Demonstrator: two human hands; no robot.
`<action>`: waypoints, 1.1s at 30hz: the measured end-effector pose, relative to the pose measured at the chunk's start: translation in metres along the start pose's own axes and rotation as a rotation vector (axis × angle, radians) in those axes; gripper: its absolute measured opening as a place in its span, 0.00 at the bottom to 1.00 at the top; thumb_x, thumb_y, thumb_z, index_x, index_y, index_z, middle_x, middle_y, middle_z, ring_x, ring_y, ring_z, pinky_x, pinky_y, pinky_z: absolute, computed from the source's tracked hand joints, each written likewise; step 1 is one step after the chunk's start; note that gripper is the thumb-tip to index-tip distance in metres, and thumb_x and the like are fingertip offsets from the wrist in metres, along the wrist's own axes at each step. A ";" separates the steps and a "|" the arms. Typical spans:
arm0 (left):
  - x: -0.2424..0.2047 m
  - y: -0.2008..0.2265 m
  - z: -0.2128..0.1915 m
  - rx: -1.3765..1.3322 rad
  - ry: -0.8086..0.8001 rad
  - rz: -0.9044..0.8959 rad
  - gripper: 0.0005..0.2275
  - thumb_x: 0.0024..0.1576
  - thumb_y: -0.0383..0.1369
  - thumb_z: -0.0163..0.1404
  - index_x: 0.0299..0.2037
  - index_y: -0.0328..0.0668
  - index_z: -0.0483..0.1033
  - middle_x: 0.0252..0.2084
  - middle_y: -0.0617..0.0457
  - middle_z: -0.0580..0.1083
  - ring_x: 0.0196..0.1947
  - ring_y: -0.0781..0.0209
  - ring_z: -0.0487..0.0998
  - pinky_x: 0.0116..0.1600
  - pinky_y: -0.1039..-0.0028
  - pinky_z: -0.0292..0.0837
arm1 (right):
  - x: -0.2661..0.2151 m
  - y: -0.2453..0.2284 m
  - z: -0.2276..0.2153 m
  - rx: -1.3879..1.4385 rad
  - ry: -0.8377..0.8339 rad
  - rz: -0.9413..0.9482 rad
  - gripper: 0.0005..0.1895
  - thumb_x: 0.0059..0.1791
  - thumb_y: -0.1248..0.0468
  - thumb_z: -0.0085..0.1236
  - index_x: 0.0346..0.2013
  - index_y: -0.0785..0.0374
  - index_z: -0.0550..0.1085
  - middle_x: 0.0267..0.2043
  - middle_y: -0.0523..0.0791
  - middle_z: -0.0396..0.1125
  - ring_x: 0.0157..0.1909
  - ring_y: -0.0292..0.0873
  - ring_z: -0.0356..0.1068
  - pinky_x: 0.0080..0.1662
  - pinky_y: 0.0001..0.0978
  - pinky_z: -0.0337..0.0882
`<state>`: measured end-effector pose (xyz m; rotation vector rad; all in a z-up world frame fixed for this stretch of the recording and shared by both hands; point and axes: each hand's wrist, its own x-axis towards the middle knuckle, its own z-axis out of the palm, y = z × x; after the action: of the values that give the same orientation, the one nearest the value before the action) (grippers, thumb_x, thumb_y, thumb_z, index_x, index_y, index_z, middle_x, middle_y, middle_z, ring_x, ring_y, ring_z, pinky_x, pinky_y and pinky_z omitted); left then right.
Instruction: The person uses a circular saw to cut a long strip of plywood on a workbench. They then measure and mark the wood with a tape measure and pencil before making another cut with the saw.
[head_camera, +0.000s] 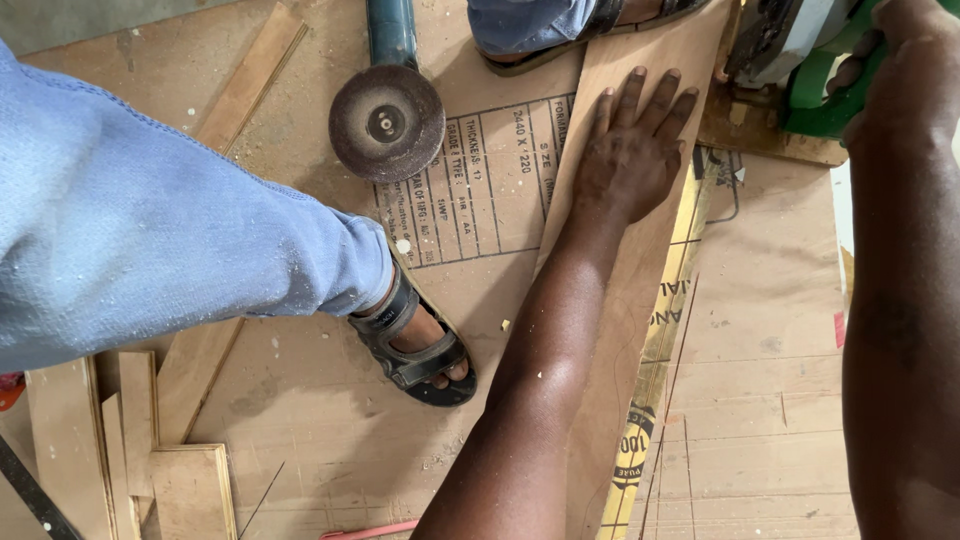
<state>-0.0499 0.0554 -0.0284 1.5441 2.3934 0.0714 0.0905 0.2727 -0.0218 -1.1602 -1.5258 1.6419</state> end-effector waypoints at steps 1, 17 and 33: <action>0.000 0.000 -0.001 0.002 -0.005 0.001 0.27 0.69 0.48 0.33 0.78 0.60 0.45 0.81 0.58 0.44 0.81 0.48 0.40 0.81 0.50 0.37 | 0.003 0.002 0.000 -0.004 0.018 0.000 0.05 0.58 0.66 0.52 0.44 0.62 0.75 0.34 0.44 0.68 0.30 0.38 0.66 0.37 0.32 0.74; 0.000 0.000 0.003 -0.039 0.059 0.025 0.27 0.67 0.46 0.39 0.76 0.54 0.50 0.79 0.51 0.48 0.79 0.42 0.45 0.80 0.45 0.43 | 0.092 0.094 -0.044 0.083 -0.021 0.009 0.11 0.64 0.59 0.55 0.41 0.60 0.71 0.32 0.42 0.62 0.28 0.36 0.63 0.35 0.29 0.71; 0.000 0.000 0.002 -0.061 0.089 0.036 0.28 0.65 0.45 0.41 0.75 0.52 0.51 0.79 0.50 0.51 0.79 0.41 0.46 0.79 0.44 0.43 | 0.150 0.132 -0.070 0.077 -0.040 0.047 0.14 0.64 0.55 0.52 0.36 0.56 0.69 0.30 0.39 0.64 0.29 0.33 0.67 0.35 0.26 0.70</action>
<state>-0.0496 0.0547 -0.0306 1.5870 2.4071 0.2234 0.1046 0.4164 -0.1772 -1.1360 -1.4565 1.7494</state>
